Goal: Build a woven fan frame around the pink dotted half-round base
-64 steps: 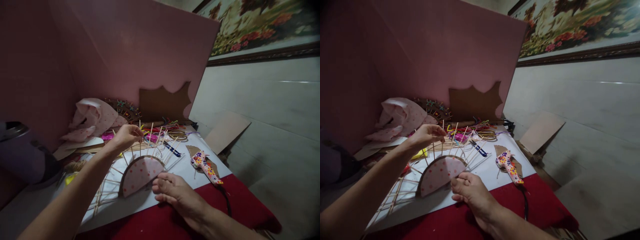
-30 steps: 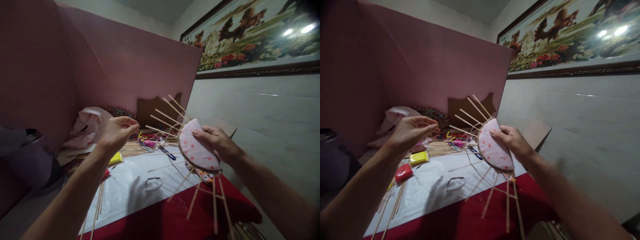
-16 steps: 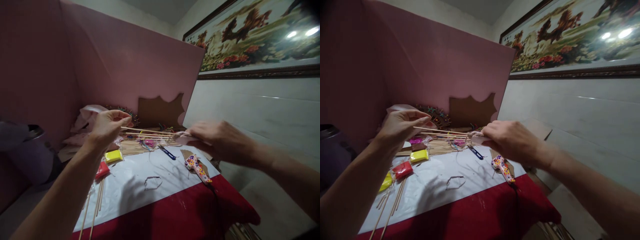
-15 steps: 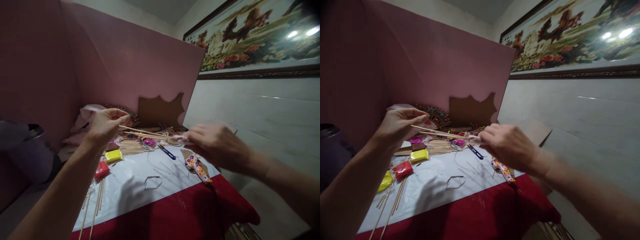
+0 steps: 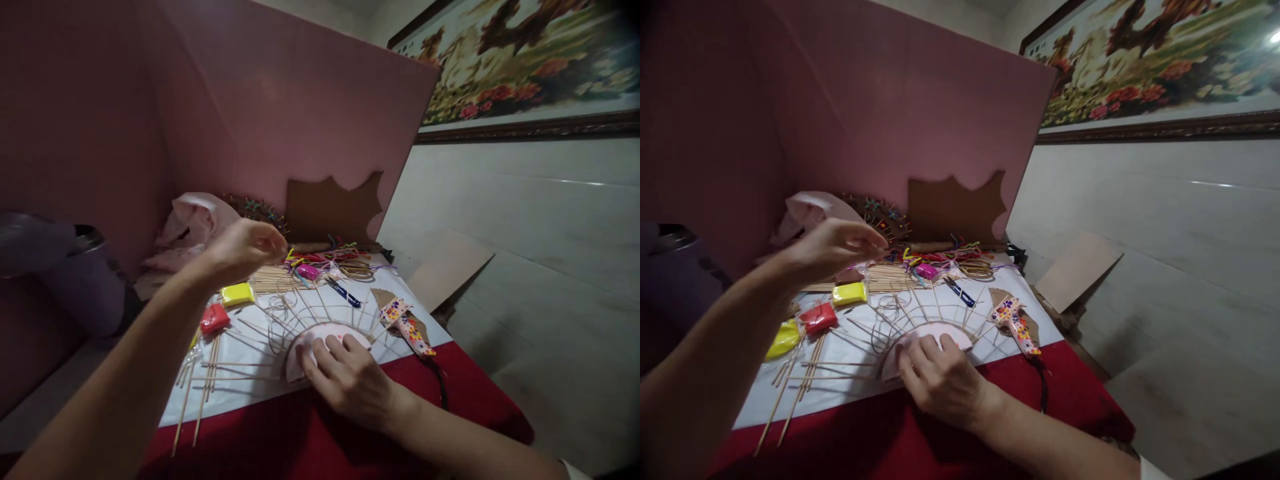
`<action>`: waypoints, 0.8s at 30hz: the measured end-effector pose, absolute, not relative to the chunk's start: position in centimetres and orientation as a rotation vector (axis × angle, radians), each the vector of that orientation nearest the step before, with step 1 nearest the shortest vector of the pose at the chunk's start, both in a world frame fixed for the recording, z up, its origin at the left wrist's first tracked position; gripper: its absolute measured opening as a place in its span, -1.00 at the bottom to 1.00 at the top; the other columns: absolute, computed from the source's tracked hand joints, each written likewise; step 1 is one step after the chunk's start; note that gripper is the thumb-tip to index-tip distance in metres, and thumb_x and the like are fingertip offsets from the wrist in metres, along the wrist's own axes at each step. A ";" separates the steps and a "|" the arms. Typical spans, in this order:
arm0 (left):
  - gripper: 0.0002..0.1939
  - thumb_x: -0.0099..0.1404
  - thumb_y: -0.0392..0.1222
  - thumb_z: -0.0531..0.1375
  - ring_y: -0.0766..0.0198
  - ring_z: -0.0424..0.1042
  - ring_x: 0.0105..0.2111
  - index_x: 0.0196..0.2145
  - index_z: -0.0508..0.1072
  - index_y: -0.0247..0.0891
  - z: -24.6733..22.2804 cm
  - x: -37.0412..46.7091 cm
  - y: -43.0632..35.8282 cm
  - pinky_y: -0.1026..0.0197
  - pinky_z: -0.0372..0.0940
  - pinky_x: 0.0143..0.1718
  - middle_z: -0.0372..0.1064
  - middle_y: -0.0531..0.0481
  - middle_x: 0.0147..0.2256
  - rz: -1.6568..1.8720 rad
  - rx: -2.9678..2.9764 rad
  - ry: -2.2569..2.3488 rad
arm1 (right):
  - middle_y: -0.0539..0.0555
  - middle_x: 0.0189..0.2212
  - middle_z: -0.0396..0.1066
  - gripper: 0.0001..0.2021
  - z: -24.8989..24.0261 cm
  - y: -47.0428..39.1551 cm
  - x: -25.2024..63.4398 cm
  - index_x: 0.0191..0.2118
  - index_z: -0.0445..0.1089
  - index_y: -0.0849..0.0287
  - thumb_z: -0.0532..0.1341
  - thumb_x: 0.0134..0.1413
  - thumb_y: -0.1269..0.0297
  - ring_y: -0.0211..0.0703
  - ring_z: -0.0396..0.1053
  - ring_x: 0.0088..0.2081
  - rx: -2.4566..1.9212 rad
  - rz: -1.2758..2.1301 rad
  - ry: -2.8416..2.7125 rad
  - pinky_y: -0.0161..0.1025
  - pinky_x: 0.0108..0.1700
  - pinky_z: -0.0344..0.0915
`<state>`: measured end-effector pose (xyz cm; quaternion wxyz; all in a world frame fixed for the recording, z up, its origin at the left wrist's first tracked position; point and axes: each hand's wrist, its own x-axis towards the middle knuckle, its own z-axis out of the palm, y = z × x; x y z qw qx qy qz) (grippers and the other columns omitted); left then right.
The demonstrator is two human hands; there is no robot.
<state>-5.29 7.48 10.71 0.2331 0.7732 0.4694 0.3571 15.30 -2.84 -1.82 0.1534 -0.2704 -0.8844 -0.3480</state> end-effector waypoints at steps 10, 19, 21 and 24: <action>-0.78 -0.14 -0.31 0.26 0.10 0.41 -0.33 -0.42 0.49 -0.18 2.3 -4.5 8.5 0.21 0.18 -0.34 0.45 -0.04 -0.46 0.472 2.327 1.628 | 0.21 -0.32 0.43 -0.70 -3.2 -2.2 16.0 0.02 0.31 0.29 0.01 0.19 0.42 -0.06 0.31 -0.32 -0.816 -0.771 -2.559 -0.15 -0.35 0.18; -0.80 0.02 -0.22 0.10 0.15 0.40 -0.38 -0.39 0.48 -0.22 1.8 -6.3 9.5 0.21 0.16 -0.40 0.44 -0.06 -0.43 0.635 2.212 1.729 | 0.30 -0.34 0.46 -0.67 -2.9 -2.8 15.8 -0.06 0.36 0.50 -0.05 0.15 0.53 -0.02 0.35 -0.33 -0.703 -0.884 -2.491 -0.14 -0.44 0.16; -0.82 -0.05 -0.18 0.16 0.14 0.38 -0.40 -0.43 0.48 -0.21 1.3 -6.0 9.7 0.20 0.15 -0.41 0.44 -0.05 -0.45 0.652 2.169 1.720 | 0.31 -0.37 0.45 -0.68 -2.4 -2.8 15.7 -0.07 0.35 0.53 -0.03 0.15 0.54 -0.03 0.35 -0.34 -0.666 -0.870 -2.504 -0.14 -0.45 0.16; -0.95 -0.19 -0.27 0.20 0.17 0.34 -0.49 -0.63 0.42 -0.22 0.7 -5.3 10.1 0.20 0.13 -0.46 0.36 0.00 -0.61 0.652 2.083 1.694 | 0.32 -0.34 0.45 -0.69 -1.3 -3.0 15.8 -0.09 0.36 0.55 -0.02 0.13 0.56 -0.03 0.36 -0.34 -0.594 -0.899 -2.534 -0.14 -0.47 0.16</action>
